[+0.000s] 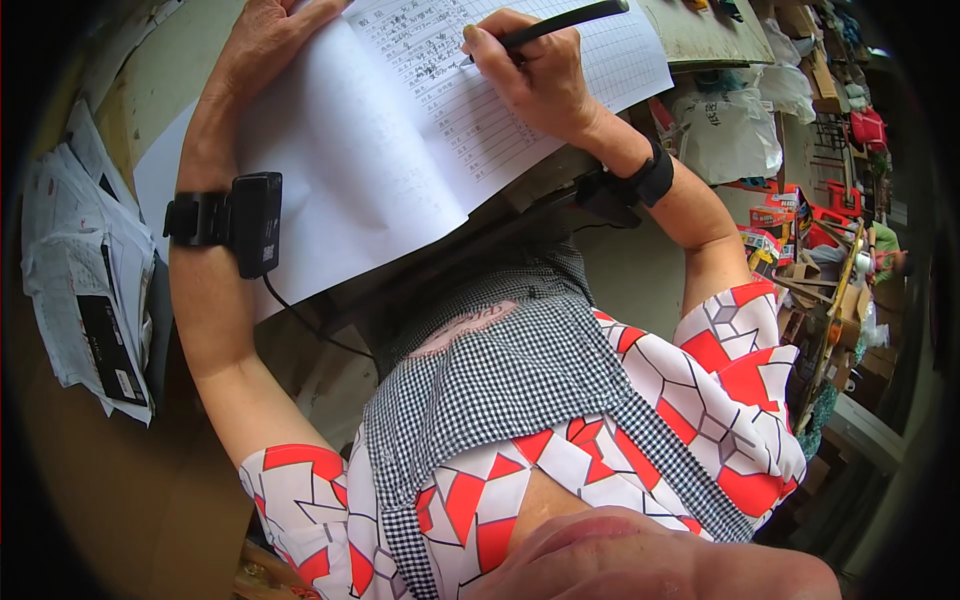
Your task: Recording inventory or data into a paper ledger using a pen.
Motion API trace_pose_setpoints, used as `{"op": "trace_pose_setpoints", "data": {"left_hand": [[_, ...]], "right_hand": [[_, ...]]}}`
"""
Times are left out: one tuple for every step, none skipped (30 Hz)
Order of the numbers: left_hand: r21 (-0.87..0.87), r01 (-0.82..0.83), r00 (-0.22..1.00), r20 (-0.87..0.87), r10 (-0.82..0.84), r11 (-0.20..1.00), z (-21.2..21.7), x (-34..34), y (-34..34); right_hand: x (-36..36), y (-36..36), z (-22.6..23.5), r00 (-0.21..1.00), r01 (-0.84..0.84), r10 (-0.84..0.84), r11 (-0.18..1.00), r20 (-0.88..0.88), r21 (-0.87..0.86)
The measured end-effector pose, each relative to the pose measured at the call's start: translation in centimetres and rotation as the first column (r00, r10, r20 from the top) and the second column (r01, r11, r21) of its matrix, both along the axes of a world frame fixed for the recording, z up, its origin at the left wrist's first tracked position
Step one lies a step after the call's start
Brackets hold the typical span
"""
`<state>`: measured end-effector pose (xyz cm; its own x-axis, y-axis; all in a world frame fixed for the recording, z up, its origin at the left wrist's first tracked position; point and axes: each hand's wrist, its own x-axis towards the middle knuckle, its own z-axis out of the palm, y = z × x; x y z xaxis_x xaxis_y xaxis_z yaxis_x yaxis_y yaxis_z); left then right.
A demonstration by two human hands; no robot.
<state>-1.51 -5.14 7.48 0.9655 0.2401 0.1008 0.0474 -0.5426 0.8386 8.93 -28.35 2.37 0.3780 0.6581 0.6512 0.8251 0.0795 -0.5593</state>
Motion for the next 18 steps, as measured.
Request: {"op": "trace_pose_setpoints", "data": {"left_hand": [[-0.020,0.009,1.000,0.000,-0.009,1.000,-0.05,0.01,0.07],[-0.015,0.011,1.000,0.003,-0.011,1.000,-0.22,0.05,0.20],[-0.011,0.014,1.000,0.005,-0.014,1.000,-0.44,0.12,0.35],[-0.006,0.018,1.000,0.009,-0.018,1.000,-0.52,0.18,0.40],[0.002,0.013,1.000,0.005,-0.013,1.000,-0.47,0.22,0.37],[0.009,0.007,1.000,0.002,-0.007,1.000,-0.41,0.27,0.30],[0.015,0.001,1.000,-0.002,-0.001,1.000,-0.45,0.31,0.25],[0.006,0.006,1.000,0.002,-0.006,1.000,-0.46,0.31,0.22],[-0.003,0.011,1.000,0.005,-0.011,1.000,-0.43,0.30,0.19],[-0.011,0.016,1.000,0.009,-0.016,1.000,-0.39,0.26,0.20],[-0.003,0.013,1.000,0.005,-0.013,1.000,-0.40,0.29,0.24],[0.006,0.011,1.000,0.001,-0.011,1.000,-0.43,0.36,0.32],[0.015,0.009,1.000,-0.003,-0.009,1.000,-0.43,0.45,0.36],[0.014,0.006,1.000,-0.002,-0.006,1.000,-0.45,0.51,0.36],[0.014,0.003,1.000,-0.001,-0.003,1.000,-0.51,0.55,0.33],[0.013,-0.002,1.000,0.000,0.002,1.000,-0.53,0.53,0.33],[0.010,0.002,1.000,0.002,-0.002,1.000,-0.51,0.51,0.35],[0.007,0.005,1.000,0.004,-0.005,1.000,-0.50,0.49,0.39]], "right_hand": [[0.09,0.08,-0.07,0.999,-0.001,0.001,1.000,0.038,0.000],[0.08,0.00,-0.02,1.000,0.003,-0.003,1.000,0.012,-0.011],[0.07,-0.16,0.09,1.000,0.008,-0.008,1.000,-0.013,-0.021],[0.06,-0.28,0.18,0.999,0.013,-0.014,0.999,-0.038,-0.032],[0.11,-0.23,0.12,0.996,-0.004,0.004,1.000,-0.084,0.005],[0.17,-0.11,-0.04,0.991,-0.019,0.024,0.999,-0.129,0.042],[0.19,0.02,-0.19,0.984,-0.033,0.046,0.996,-0.174,0.079],[-0.01,0.09,-0.20,0.984,-0.051,0.060,0.997,-0.166,0.059],[-0.35,0.12,-0.15,0.985,-0.069,0.074,0.997,-0.158,0.039],[-0.61,0.12,-0.08,0.985,-0.087,0.089,0.996,-0.150,0.019],[-0.70,0.12,0.04,0.988,-0.080,0.080,0.997,-0.133,-0.002],[-0.76,0.14,0.20,0.991,-0.074,0.071,0.997,-0.116,-0.023],[-0.76,0.14,0.31,0.993,-0.066,0.062,0.997,-0.099,-0.043],[-0.72,0.11,0.33,0.994,-0.067,0.063,0.997,-0.085,-0.038],[-0.67,0.07,0.34,0.995,-0.067,0.065,0.997,-0.071,-0.034],[-0.65,0.08,0.35,0.996,-0.070,0.069,0.997,-0.057,-0.029],[-0.65,0.11,0.33,0.996,-0.072,0.071,0.997,-0.058,-0.028],[-0.66,0.14,0.29,0.996,-0.074,0.073,0.997,-0.060,-0.026]]}}
